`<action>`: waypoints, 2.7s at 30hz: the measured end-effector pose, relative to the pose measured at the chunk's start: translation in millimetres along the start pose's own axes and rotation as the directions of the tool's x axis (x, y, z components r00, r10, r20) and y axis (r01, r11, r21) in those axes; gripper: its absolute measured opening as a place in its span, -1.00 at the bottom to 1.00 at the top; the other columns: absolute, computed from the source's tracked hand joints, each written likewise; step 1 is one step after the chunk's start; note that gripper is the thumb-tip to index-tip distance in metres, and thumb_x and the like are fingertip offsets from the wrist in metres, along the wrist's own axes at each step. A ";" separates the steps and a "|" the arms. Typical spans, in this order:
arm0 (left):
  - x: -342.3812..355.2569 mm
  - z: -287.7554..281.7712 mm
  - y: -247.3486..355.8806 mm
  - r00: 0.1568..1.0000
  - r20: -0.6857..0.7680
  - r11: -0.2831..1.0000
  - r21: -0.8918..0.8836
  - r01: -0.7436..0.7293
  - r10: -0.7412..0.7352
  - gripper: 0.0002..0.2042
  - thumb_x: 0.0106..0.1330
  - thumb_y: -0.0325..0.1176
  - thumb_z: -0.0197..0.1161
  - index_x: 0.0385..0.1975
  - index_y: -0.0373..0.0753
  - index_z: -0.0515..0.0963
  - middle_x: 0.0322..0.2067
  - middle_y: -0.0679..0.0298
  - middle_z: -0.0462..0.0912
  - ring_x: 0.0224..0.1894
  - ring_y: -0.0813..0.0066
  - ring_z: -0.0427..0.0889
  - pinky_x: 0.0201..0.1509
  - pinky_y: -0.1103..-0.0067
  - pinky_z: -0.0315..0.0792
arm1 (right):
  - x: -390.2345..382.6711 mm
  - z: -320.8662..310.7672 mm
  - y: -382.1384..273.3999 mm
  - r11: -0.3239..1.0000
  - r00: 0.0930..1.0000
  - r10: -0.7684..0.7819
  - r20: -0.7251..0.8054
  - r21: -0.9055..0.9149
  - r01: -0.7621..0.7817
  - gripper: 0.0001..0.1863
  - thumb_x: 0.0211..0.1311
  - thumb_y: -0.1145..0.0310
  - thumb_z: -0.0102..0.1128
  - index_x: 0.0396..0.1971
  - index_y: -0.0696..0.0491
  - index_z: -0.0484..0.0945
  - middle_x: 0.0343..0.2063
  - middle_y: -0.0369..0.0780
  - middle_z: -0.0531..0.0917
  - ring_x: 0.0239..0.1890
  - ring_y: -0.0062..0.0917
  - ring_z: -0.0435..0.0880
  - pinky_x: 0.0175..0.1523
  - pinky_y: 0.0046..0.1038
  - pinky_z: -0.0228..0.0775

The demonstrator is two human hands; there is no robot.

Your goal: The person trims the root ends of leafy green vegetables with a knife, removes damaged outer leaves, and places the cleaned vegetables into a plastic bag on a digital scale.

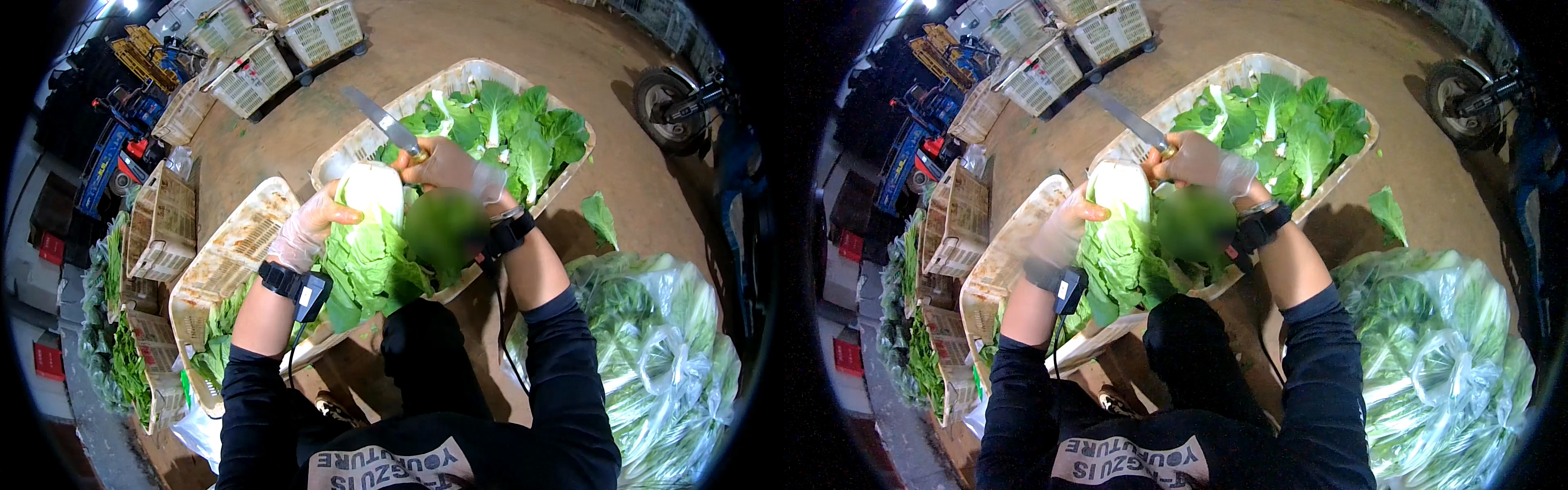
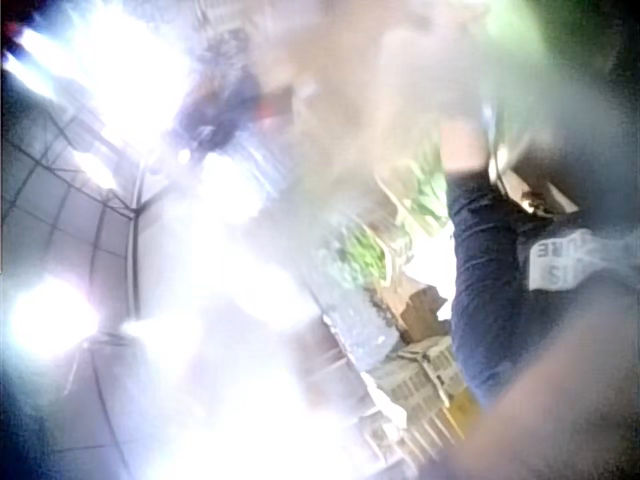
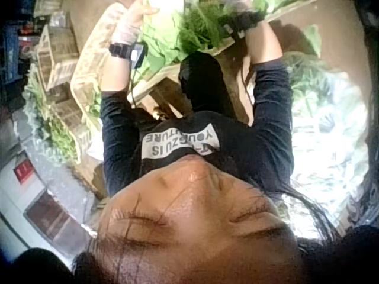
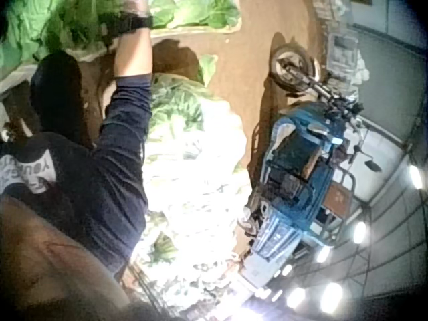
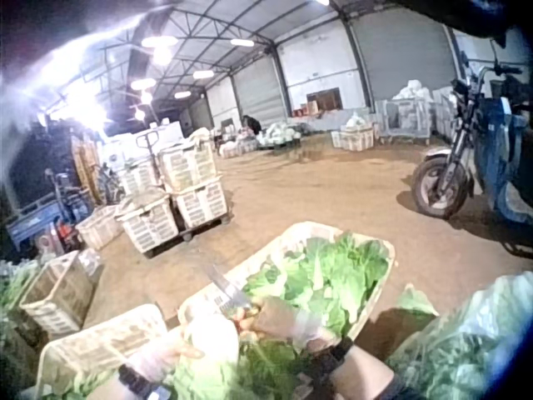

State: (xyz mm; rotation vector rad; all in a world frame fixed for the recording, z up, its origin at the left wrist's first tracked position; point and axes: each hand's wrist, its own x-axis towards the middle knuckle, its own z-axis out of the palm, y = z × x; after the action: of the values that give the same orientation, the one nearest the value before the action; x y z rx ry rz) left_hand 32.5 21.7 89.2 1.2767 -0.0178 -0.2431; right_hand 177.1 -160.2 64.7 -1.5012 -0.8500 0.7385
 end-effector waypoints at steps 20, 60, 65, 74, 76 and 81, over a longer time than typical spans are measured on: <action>22.8 -39.0 16.2 0.957 -0.260 0.740 0.668 0.080 0.131 -0.13 -0.05 -0.15 0.42 0.21 -0.39 0.09 0.08 0.09 0.35 0.01 0.41 0.41 0.09 0.55 0.29 | 14.5 16.7 30.0 0.972 0.984 0.082 -0.157 0.231 -0.044 -0.61 -0.14 0.31 0.38 -0.33 0.17 0.44 -0.64 -0.34 0.51 -0.75 -0.72 0.38 -0.68 -0.70 0.21; -570.1 199.0 -143.7 -0.591 -0.759 0.251 0.649 -0.718 0.273 -0.33 0.09 0.20 0.09 0.04 -0.25 0.35 -0.04 0.13 0.48 -0.04 0.30 0.49 0.09 0.37 0.37 | -1.0 372.9 -45.3 0.881 0.811 -0.065 0.581 -0.348 0.320 -0.63 0.09 0.32 0.14 -0.09 0.15 0.48 -0.54 -0.36 0.50 -0.75 -0.76 0.33 -0.70 -0.69 0.15; -713.7 213.7 -290.6 -0.912 -0.402 0.010 0.914 -0.404 -0.079 -0.54 0.15 0.01 0.05 -0.03 -0.13 0.43 -0.07 0.21 0.52 -0.02 0.26 0.47 0.13 0.31 0.30 | -87.4 516.1 -45.4 0.926 0.616 -0.062 0.785 -0.185 0.328 -0.66 0.06 0.31 0.19 -0.15 0.13 0.51 -0.52 -0.37 0.51 -0.69 -0.79 0.36 -0.66 -0.73 0.21; -734.5 283.3 -383.3 -0.846 -0.311 0.061 0.926 -0.372 -0.432 -0.54 0.10 0.03 0.00 -0.05 -0.08 0.44 0.02 0.20 0.44 0.06 0.18 0.39 0.13 0.17 0.27 | -312.2 714.3 53.0 0.986 0.176 0.155 0.972 -0.140 -0.092 -0.52 -0.02 0.52 0.03 0.01 -0.03 0.39 -0.61 -0.32 0.52 -0.73 -0.68 0.44 -0.62 -0.55 0.33; -724.2 306.1 -401.0 -0.816 -0.281 0.084 0.925 -0.370 -0.505 -0.53 0.14 0.02 -0.04 -0.03 -0.10 0.43 0.03 0.20 0.44 0.08 0.17 0.38 0.14 0.19 0.27 | -343.2 725.6 67.4 0.984 0.146 0.148 0.978 -0.161 0.078 -0.30 -0.06 0.49 0.08 0.19 -0.13 0.18 -0.52 -0.16 0.58 -0.62 -0.44 0.57 -0.48 -0.40 0.42; -706.1 325.7 -414.4 -0.805 -0.379 0.040 0.895 -0.444 -0.457 -0.52 0.18 -0.01 -0.04 0.01 -0.18 0.39 0.02 0.17 0.43 0.06 0.19 0.39 0.14 0.23 0.27 | -335.7 750.4 119.4 0.831 0.041 -0.008 0.999 -0.016 0.555 -0.20 -0.10 0.42 0.15 0.24 -0.10 0.05 -0.52 -0.07 0.57 -0.60 -0.33 0.57 -0.46 -0.37 0.41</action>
State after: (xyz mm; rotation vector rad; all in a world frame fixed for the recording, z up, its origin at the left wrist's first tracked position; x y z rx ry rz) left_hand -774.1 -262.8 -122.5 -0.4756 0.6570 2.4921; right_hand -621.3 -50.0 -136.2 -0.8392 -2.4887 1.3331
